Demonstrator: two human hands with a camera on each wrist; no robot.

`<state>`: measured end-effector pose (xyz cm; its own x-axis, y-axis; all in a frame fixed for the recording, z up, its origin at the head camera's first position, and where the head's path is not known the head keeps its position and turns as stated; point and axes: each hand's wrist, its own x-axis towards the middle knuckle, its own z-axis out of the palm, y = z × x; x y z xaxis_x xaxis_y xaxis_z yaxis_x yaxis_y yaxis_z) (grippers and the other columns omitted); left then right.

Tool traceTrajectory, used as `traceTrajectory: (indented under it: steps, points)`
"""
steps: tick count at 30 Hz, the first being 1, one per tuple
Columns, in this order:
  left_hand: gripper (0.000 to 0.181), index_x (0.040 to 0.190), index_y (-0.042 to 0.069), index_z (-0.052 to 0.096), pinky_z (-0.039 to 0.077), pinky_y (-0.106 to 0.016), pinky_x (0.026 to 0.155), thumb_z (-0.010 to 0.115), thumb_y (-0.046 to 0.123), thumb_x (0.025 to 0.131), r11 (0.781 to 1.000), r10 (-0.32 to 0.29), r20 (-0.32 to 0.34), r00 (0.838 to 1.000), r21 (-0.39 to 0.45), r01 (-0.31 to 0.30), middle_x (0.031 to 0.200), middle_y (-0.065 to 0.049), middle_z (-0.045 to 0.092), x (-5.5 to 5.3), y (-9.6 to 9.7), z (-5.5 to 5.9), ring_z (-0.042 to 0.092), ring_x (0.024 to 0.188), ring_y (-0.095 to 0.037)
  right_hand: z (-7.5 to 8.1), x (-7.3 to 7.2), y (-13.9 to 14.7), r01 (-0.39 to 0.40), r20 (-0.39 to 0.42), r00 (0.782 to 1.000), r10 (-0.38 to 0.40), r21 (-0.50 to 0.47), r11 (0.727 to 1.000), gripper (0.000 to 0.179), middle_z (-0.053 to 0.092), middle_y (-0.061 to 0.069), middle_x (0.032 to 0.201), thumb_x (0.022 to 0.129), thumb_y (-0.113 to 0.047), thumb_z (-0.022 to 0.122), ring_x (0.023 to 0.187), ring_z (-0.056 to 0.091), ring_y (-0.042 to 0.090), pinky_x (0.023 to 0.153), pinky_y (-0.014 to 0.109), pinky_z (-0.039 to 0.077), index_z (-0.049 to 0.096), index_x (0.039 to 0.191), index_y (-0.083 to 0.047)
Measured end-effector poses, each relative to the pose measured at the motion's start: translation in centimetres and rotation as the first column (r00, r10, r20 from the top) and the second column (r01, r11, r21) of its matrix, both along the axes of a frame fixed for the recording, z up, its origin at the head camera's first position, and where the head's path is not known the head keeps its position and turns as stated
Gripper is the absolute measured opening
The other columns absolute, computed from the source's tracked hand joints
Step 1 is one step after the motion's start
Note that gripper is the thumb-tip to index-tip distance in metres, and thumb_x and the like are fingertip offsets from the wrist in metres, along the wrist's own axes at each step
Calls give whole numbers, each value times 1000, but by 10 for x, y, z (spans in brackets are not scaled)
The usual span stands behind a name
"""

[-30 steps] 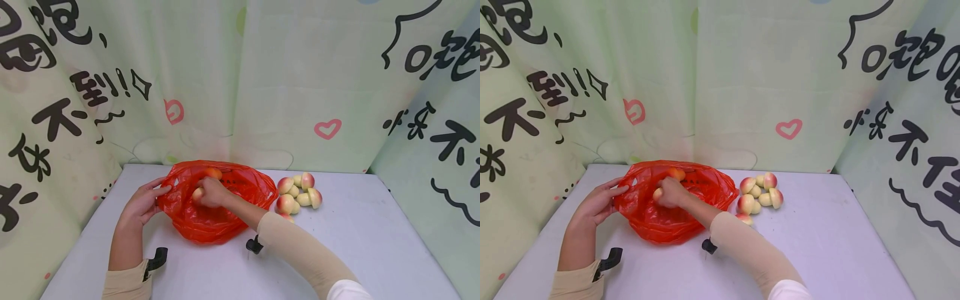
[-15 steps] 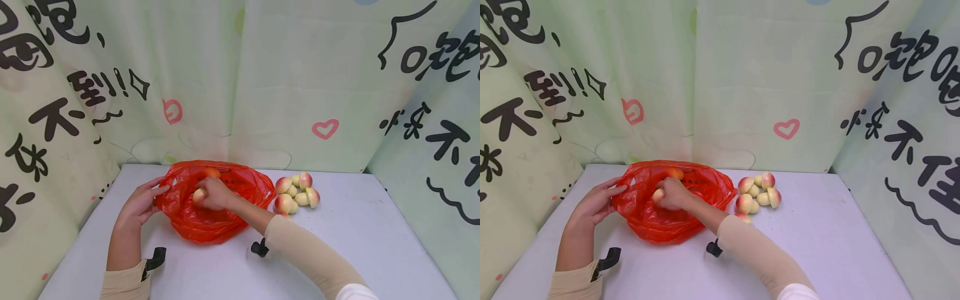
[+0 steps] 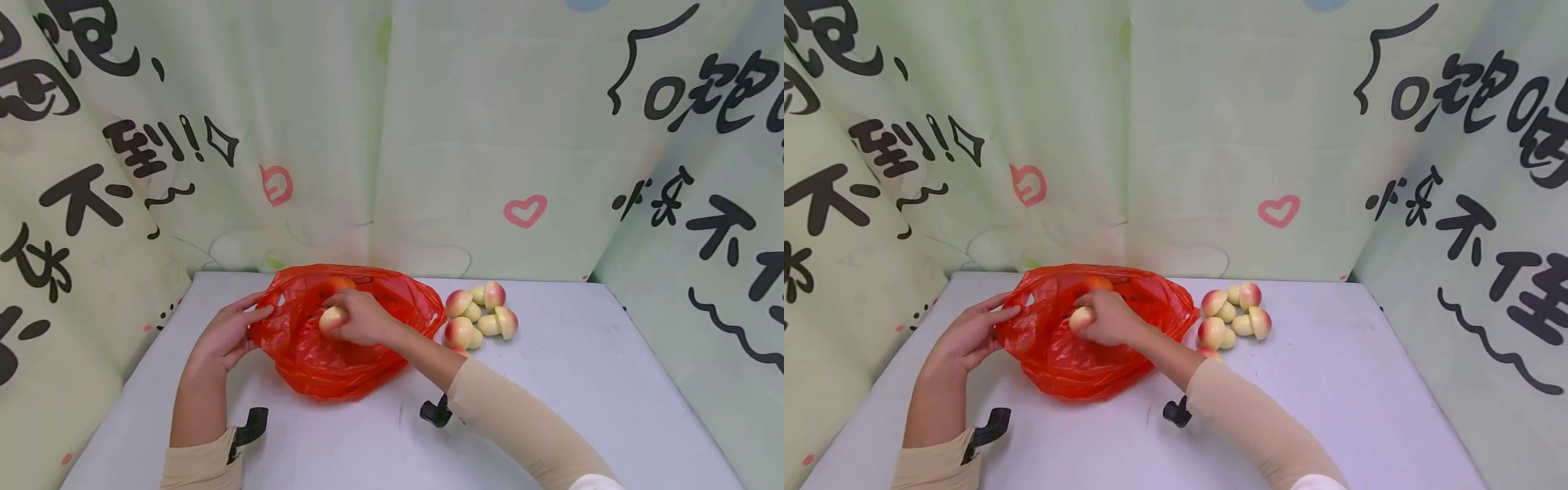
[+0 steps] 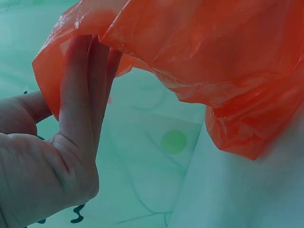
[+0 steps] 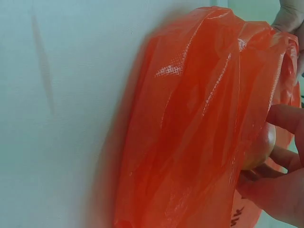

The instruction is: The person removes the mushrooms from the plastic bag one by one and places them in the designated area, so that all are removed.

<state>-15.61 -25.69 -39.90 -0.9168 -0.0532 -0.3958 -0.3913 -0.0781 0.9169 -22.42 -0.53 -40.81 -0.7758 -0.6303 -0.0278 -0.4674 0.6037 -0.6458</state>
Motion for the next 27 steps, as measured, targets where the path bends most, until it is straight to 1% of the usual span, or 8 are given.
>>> traceTrajectory:
  steps: [4,10,13,18,21,25,27]
  points:
    - [65,164,21,35,61,-30,92,63,30,105,1000,2,0,1000,1,-2,157,-12,44,0,0,0,65,110,-14,0,3,6,8,-7,1000,-8,-2,1000,50,65,3,135,92,-21,80,124,55,22,89,30,59,65,139,-13]
    - [66,164,21,35,61,-30,91,63,30,105,1000,3,1,1000,-2,-3,157,-12,44,1,1,-1,66,108,-13,2,7,16,33,12,999,-32,-34,999,53,63,3,137,91,-21,81,127,54,24,89,34,61,64,140,-15]
    - [66,164,21,35,62,-30,91,63,30,105,1000,1,0,1000,-4,-1,157,-12,44,0,1,-1,65,109,-14,3,7,20,37,-2,999,-37,-47,998,53,63,2,137,90,-21,82,126,54,23,89,34,61,64,139,-15]
    - [66,164,21,34,62,-31,91,63,31,105,1000,-2,0,1000,-6,2,158,-12,43,-1,1,-1,65,111,-15,8,9,27,30,-26,999,-32,-66,997,54,63,3,138,90,-20,82,125,56,23,91,35,61,64,140,-13]
    - [66,164,21,34,62,-31,91,62,31,105,1000,-4,-1,1000,-9,4,158,-12,43,-1,1,-1,65,110,-15,10,12,31,29,-17,999,-31,-86,996,55,63,3,139,90,-19,82,125,57,23,91,36,61,63,141,-13]
    - [66,164,21,33,61,-31,92,62,31,106,1000,-6,0,1000,-13,6,159,-12,42,-1,2,-1,64,111,-15,13,14,36,29,-18,999,-31,-104,994,56,62,0,139,90,-21,82,123,57,20,89,34,62,62,142,-15]
    - [66,164,21,33,61,-31,92,62,31,106,1000,-6,0,1000,-15,6,159,-12,42,-1,2,-1,64,112,-15,14,15,39,22,-34,999,-26,-113,993,56,63,0,139,90,-21,82,123,58,20,89,34,61,63,142,-15]
